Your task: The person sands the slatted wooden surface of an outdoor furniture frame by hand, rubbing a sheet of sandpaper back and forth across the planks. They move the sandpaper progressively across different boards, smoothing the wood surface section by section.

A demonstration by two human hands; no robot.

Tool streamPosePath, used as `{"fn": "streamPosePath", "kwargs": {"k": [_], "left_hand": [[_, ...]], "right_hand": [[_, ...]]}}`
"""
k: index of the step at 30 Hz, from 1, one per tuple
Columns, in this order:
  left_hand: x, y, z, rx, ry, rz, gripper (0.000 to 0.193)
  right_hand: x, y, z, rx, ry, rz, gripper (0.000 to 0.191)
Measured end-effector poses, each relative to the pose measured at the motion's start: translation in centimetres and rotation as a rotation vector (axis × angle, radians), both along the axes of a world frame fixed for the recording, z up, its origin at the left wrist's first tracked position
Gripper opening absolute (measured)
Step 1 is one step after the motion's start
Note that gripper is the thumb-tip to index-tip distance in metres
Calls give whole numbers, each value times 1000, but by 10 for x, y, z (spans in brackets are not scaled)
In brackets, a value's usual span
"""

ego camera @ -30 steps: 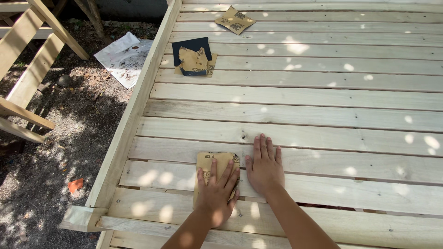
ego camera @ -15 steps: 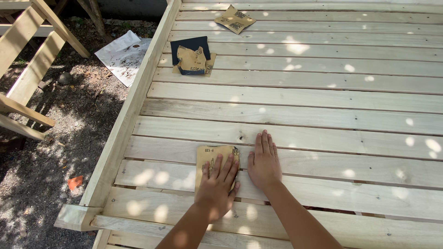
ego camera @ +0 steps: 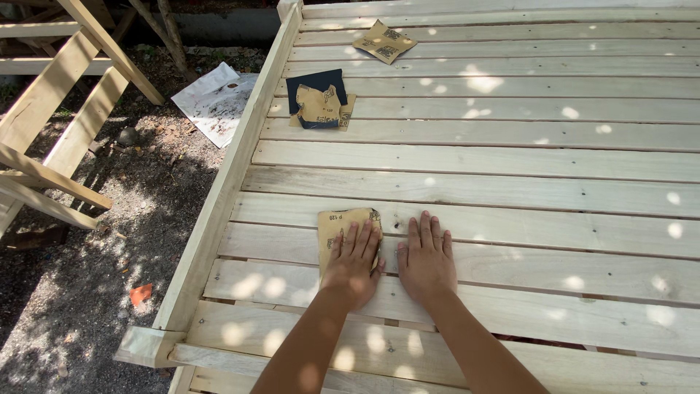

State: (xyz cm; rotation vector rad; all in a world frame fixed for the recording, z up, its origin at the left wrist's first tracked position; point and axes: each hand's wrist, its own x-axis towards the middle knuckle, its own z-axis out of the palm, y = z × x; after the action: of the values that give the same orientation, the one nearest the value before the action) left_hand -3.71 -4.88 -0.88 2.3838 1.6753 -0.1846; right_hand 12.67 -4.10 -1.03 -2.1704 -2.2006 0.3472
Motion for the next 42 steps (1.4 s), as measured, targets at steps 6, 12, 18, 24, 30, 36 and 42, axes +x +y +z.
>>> {"fn": "streamPosePath", "kwargs": {"k": [6,12,18,24,30,36,42], "left_hand": [[-56,-95,-8,681,1,-147,65],[-35,9,3,189,-45,125,67],[-34,41,3,62,-25,124,68],[-75,-89,3,173,-114,-114,67],[-56,-16,0,350,-79,4,65],[-29,96,-11,105,-66,125,70],[-60,-1,-12,51,-97,-100,70]], "right_hand": [[-9,-3,3,32,-51,39,67],[-41,11,10,-22,-5,58,67],[-41,14,5,24,-9,58,67],[-41,12,2,31,-40,70,69],[-44,12,8,-4,-71,44,70],[-43,13,11,16,-75,40,68],[-42,17,10,26,-89,34,69]]}}
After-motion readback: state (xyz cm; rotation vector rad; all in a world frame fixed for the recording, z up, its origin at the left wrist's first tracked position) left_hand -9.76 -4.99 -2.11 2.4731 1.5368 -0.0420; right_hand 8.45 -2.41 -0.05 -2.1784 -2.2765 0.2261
